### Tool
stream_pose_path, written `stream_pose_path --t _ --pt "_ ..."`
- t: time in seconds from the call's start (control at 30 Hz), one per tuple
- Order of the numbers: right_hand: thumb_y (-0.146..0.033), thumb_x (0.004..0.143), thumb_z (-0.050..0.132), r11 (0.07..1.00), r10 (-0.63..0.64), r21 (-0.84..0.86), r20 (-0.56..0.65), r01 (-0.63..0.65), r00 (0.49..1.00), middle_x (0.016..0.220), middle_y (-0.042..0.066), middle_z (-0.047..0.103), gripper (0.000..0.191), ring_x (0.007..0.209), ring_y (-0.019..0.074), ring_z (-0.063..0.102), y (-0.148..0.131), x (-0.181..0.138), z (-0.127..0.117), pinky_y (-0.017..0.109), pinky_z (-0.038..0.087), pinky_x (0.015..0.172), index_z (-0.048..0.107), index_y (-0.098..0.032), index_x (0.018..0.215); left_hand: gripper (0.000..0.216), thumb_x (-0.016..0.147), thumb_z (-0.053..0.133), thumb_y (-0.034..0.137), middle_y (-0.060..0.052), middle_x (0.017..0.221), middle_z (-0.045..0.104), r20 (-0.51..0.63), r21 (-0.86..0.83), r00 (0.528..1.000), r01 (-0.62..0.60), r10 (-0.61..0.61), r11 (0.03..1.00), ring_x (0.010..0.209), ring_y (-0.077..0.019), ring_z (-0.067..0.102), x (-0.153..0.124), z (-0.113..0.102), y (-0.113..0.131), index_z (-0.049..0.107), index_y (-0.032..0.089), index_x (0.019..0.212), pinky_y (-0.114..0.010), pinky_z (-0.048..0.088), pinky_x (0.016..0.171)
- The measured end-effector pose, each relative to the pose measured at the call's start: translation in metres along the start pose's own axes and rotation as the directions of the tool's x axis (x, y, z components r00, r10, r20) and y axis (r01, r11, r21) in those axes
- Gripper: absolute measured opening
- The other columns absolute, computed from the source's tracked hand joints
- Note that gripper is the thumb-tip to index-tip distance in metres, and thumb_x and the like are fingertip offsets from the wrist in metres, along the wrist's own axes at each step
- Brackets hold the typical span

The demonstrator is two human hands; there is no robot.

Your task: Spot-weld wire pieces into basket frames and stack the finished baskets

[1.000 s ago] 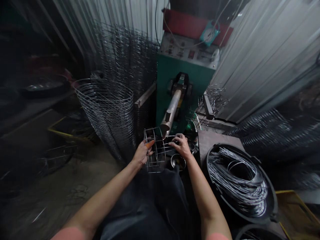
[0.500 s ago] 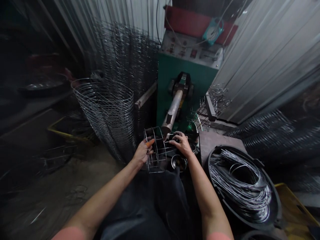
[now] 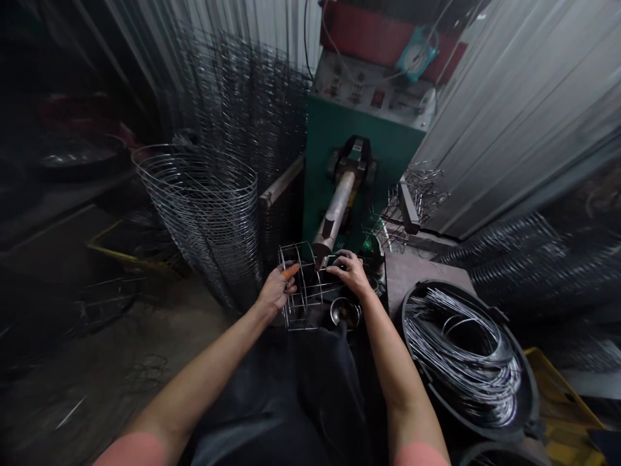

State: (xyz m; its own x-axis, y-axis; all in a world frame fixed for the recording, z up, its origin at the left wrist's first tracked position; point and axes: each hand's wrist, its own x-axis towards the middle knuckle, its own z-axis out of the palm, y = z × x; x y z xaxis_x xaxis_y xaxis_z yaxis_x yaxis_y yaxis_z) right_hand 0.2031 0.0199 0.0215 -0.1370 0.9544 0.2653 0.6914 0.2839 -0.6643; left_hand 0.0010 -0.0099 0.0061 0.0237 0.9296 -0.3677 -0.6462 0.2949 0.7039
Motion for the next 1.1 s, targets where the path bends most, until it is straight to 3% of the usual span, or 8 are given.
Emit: stream_pose_path --t 0.17,0.4,0.6,0.73,0.9,1.1 --pt "-0.05 0.067 0.067 1.0 0.031 -0.001 -0.001 -0.031 1.0 0.107 0.006 0.057 0.028 0.108 0.0263 0.048 0.003 0.0 0.002 0.042 0.03 0.094 0.065 -0.022 0.066 0.054 0.047 0.08 0.027 0.012 0.051 0.034 -0.019 0.034 1.0 0.019 -0.018 0.999 0.038 -0.0014 0.026 0.003 -0.001 0.0 0.045 0.018 0.086 -0.015 0.016 0.035" --pt "-0.045 0.068 0.068 0.999 0.004 -0.032 -0.037 -0.006 0.999 0.105 0.007 0.059 0.025 0.102 0.0253 0.052 -0.009 -0.009 0.0 0.042 0.035 0.089 0.064 -0.021 0.065 0.056 0.045 0.082 0.028 0.012 0.051 0.034 0.047 0.05 0.998 0.035 -0.037 0.998 0.036 -0.0006 0.024 0.002 -0.004 0.005 0.045 0.018 0.085 -0.015 0.015 0.035" --pt "-0.041 0.076 0.062 0.991 -0.108 -0.083 -0.066 0.102 0.992 0.105 0.009 0.058 0.02 0.1 0.0248 0.054 -0.038 -0.061 0.005 0.042 0.04 0.087 0.066 -0.022 0.072 0.056 0.049 0.081 0.031 0.012 0.052 0.031 0.164 0.048 0.984 0.054 -0.061 0.997 0.036 0.0003 0.023 -0.028 -0.042 0.0 0.049 0.017 0.092 -0.013 0.016 0.035" --pt "-0.042 0.079 0.058 0.986 -0.164 -0.036 -0.136 0.16 0.977 0.108 0.009 0.056 0.022 0.098 0.0223 0.056 -0.053 -0.091 -0.007 0.037 0.044 0.086 0.066 -0.023 0.087 0.053 0.052 0.081 0.028 0.012 0.052 0.03 0.193 -0.004 0.976 0.099 -0.097 0.995 0.037 0.0007 0.022 -0.051 -0.072 0.004 0.052 0.015 0.095 -0.011 0.015 0.034" --pt "-0.046 0.078 0.059 0.981 -0.19 -0.07 -0.239 0.178 0.952 0.098 0.007 0.06 0.027 0.091 0.0218 0.058 -0.071 -0.104 -0.038 0.036 0.047 0.083 0.066 -0.023 0.089 0.041 0.057 0.079 0.023 0.01 0.054 0.031 0.236 -0.112 0.959 0.186 -0.156 0.976 0.037 0.0017 0.022 -0.071 -0.09 0.018 0.056 0.011 0.089 -0.01 0.015 0.032" --pt "-0.043 0.08 0.058 0.967 -0.253 -0.123 -0.331 0.224 0.909 0.089 0.006 0.062 0.024 0.083 0.0198 0.06 -0.104 -0.106 -0.051 0.034 0.048 0.076 0.066 -0.021 0.08 0.013 0.079 0.059 0.019 0.007 0.055 0.032 0.263 -0.22 0.924 0.338 -0.278 0.915 0.036 0.0019 0.023 -0.096 -0.099 0.026 0.055 0.008 0.083 -0.008 0.014 0.029"
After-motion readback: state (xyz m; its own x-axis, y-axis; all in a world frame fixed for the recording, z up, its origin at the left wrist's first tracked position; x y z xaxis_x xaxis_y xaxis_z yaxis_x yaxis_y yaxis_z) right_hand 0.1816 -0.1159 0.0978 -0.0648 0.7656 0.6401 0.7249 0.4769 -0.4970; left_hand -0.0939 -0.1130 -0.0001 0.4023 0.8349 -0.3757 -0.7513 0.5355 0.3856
